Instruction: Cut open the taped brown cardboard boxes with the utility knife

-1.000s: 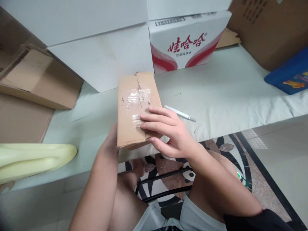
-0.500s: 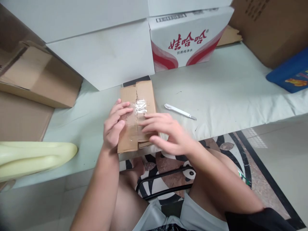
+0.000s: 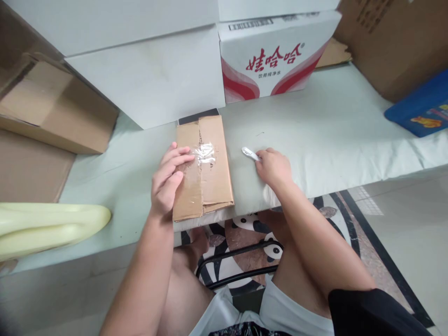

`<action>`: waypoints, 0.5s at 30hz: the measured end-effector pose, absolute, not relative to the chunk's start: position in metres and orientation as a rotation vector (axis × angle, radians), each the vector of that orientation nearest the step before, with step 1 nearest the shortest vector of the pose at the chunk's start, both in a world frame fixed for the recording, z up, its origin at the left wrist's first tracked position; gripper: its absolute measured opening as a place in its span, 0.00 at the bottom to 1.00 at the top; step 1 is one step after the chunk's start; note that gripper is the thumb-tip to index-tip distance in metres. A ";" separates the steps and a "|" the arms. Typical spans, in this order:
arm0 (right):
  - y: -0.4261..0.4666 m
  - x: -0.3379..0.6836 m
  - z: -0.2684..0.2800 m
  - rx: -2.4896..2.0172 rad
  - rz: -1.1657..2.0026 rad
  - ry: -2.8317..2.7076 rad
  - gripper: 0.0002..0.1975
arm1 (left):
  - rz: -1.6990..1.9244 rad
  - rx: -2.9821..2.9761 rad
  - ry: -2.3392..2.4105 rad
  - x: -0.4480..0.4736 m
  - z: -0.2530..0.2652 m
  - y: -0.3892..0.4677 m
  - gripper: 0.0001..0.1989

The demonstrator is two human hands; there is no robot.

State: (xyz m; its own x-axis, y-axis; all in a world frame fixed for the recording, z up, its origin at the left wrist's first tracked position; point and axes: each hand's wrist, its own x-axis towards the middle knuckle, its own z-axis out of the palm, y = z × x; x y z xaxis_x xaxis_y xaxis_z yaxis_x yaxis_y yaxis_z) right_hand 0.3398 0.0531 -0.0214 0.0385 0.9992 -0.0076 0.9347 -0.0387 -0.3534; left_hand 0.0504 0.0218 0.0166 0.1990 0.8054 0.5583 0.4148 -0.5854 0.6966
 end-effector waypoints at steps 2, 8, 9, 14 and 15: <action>0.053 0.339 -0.018 -1.949 0.329 -1.843 0.12 | 1.413 2.147 1.150 0.057 0.018 0.019 0.18; 0.049 0.331 0.023 -1.218 0.164 -1.217 0.07 | 1.514 2.432 1.093 0.085 0.024 0.002 0.29; 0.045 0.327 0.035 -1.084 0.166 -1.145 0.07 | 1.509 2.439 1.077 0.089 0.024 -0.001 0.30; 0.010 0.306 0.085 -0.816 0.378 -1.174 0.16 | 1.539 2.381 1.070 0.106 0.018 -0.011 0.25; 0.003 0.302 0.089 -0.799 0.449 -1.202 0.17 | 1.537 2.374 1.088 0.108 0.016 -0.012 0.23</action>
